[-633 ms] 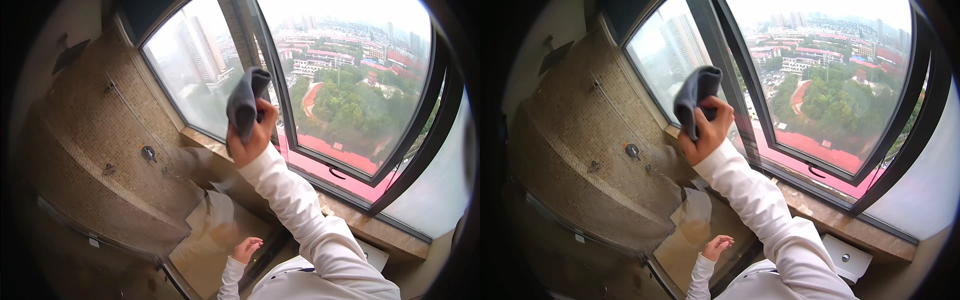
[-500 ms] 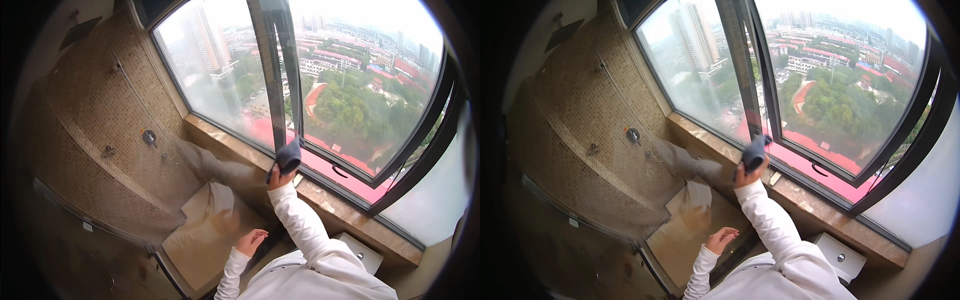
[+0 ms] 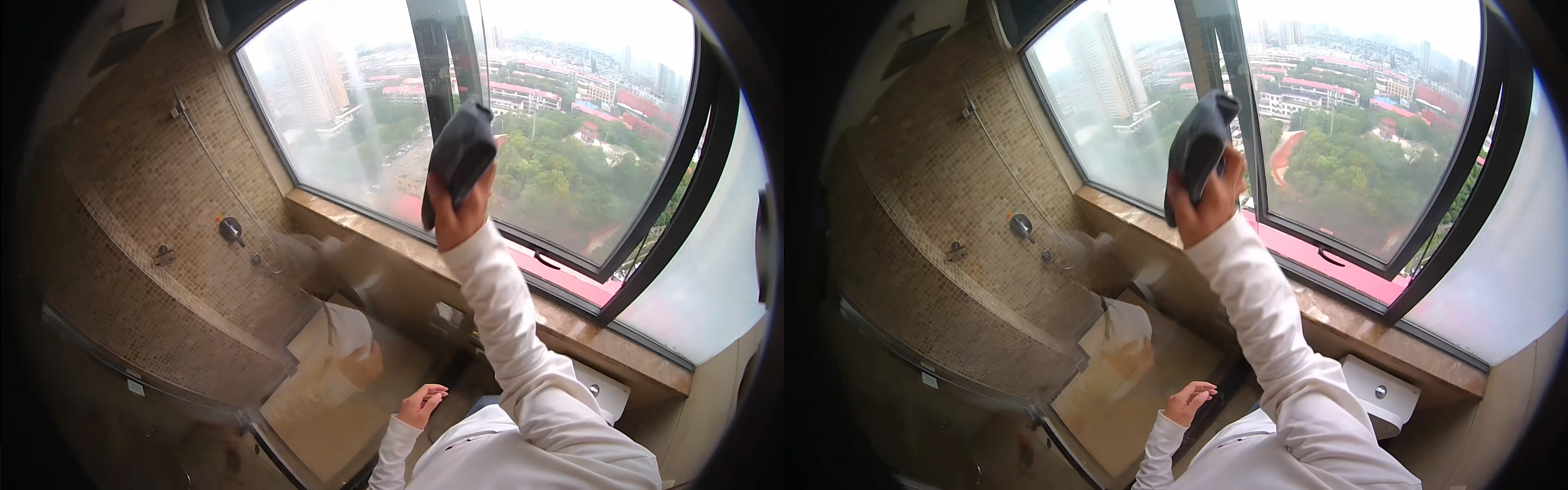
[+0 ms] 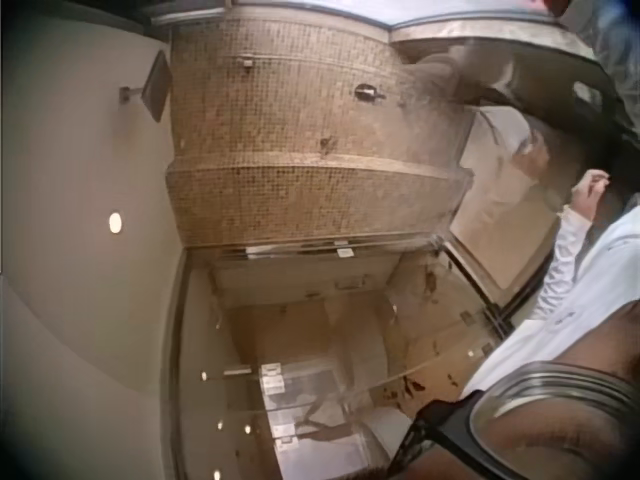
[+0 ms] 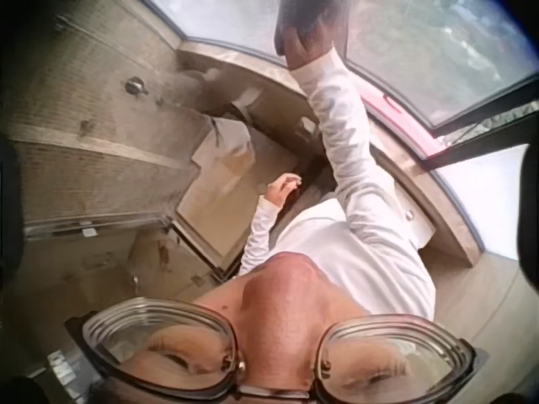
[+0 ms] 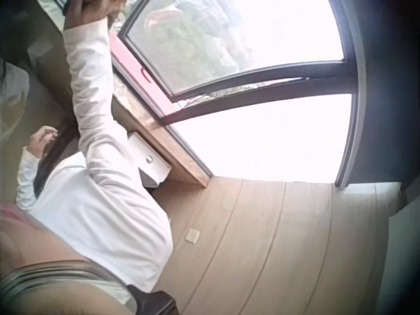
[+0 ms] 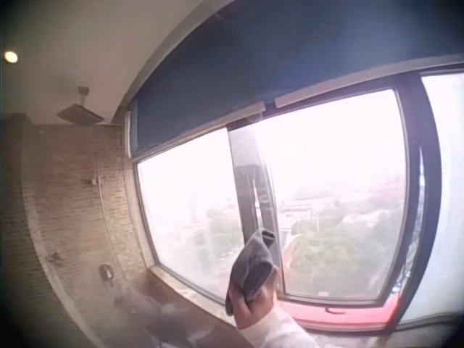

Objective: The person wipes the interior window and glass shower door with a dark cloth. They move from the window to the shower enclosure, wiping multiple sections of the glass surfaces.

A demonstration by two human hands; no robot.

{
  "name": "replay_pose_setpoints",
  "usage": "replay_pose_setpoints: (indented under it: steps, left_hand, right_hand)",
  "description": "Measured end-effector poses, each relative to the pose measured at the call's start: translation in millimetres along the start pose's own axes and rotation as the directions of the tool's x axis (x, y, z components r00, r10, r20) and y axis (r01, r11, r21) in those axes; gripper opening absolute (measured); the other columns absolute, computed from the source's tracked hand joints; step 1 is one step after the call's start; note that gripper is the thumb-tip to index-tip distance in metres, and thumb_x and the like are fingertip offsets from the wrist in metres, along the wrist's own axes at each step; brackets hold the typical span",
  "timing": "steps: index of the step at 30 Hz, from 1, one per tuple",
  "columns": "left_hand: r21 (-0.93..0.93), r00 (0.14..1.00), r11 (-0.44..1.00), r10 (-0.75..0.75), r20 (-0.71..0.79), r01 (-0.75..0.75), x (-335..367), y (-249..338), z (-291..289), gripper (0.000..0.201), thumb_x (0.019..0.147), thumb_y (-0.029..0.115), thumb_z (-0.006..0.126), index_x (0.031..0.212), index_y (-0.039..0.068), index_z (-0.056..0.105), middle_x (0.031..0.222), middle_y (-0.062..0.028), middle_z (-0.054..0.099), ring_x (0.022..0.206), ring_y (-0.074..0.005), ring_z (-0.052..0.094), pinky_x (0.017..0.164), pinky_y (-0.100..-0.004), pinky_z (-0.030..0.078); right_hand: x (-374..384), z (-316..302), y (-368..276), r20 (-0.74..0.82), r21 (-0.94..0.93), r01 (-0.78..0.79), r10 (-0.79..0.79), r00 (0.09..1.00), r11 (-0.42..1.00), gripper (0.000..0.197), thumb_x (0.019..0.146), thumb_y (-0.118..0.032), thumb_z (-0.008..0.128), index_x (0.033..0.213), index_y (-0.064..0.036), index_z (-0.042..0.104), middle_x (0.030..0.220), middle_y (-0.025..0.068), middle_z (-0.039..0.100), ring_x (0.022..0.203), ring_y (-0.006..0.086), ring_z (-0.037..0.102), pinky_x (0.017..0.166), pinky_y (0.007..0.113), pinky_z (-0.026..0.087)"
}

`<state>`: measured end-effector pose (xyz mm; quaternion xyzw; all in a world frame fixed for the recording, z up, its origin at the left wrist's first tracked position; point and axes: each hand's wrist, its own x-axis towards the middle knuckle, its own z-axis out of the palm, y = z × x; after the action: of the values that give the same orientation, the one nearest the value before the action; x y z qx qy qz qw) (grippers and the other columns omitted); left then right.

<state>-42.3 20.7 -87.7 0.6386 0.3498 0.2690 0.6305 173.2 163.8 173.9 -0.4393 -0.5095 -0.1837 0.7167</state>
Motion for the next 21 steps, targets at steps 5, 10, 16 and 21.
replay_pose_setpoints:
  steps: [5, 10, 16, 21]
  left_hand:
    - [-0.043, 1.0, 0.999, -0.014, -0.02, 0.013, -5, 5, -9, 0.021, 0.091, 0.011, 0.053, 0.109, 0.001, 0.058, 0.101, -0.0076, 0.065, 0.093, -0.0129, 0.062, 0.082, -0.0244, 0.049]
    - [-0.07, 0.988, 0.996, -0.058, -0.143, 0.048, -16, -26, -25, 0.023, 0.092, 0.013, 0.051, 0.113, 0.004, 0.057, 0.098, -0.0074, 0.065, 0.088, -0.0134, 0.062, 0.079, -0.0259, 0.049]
    - [-0.047, 0.952, 0.983, -0.186, -0.245, 0.18, -10, 4, -10, 0.032, 0.093, 0.022, 0.047, 0.123, 0.012, 0.052, 0.096, -0.0046, 0.066, 0.082, -0.0108, 0.059, 0.077, -0.0253, 0.048]
    - [0.084, 0.958, 0.981, -0.152, -0.244, 0.177, 25, 42, 6, 0.04, 0.094, 0.028, 0.044, 0.128, 0.008, 0.046, 0.098, -0.0089, 0.065, 0.085, -0.0138, 0.06, 0.078, -0.0272, 0.047]
  right_hand:
    - [-222, -13, 104, -0.109, 0.141, -0.42, 0.436, 0.893, 0.896, 0.06, 0.076, -0.017, 0.056, 0.128, 0.0029, 0.034, 0.121, 0.0181, 0.042, 0.114, 0.0271, 0.043, 0.099, 0.038, 0.032]
    - [-166, -21, 198, -0.252, 0.001, -0.804, 0.778, 0.576, 0.595, 0.052, 0.077, -0.028, 0.059, 0.112, 0.008, 0.045, 0.112, 0.0253, 0.049, 0.103, 0.0374, 0.047, 0.094, 0.043, 0.036]
    - [23, -13, 66, -0.058, 0.046, -0.229, 0.232, 0.971, 0.972, 0.02, 0.078, -0.016, 0.063, 0.091, 0.0, 0.06, 0.113, 0.0206, 0.044, 0.105, 0.0357, 0.041, 0.092, 0.041, 0.033]
    - [-109, -1, 84, -0.057, 0.099, -0.249, 0.255, 0.965, 0.963, 0.042, 0.076, -0.016, 0.059, 0.114, 0.0012, 0.051, 0.117, 0.0187, 0.044, 0.108, 0.0328, 0.043, 0.094, 0.042, 0.033]
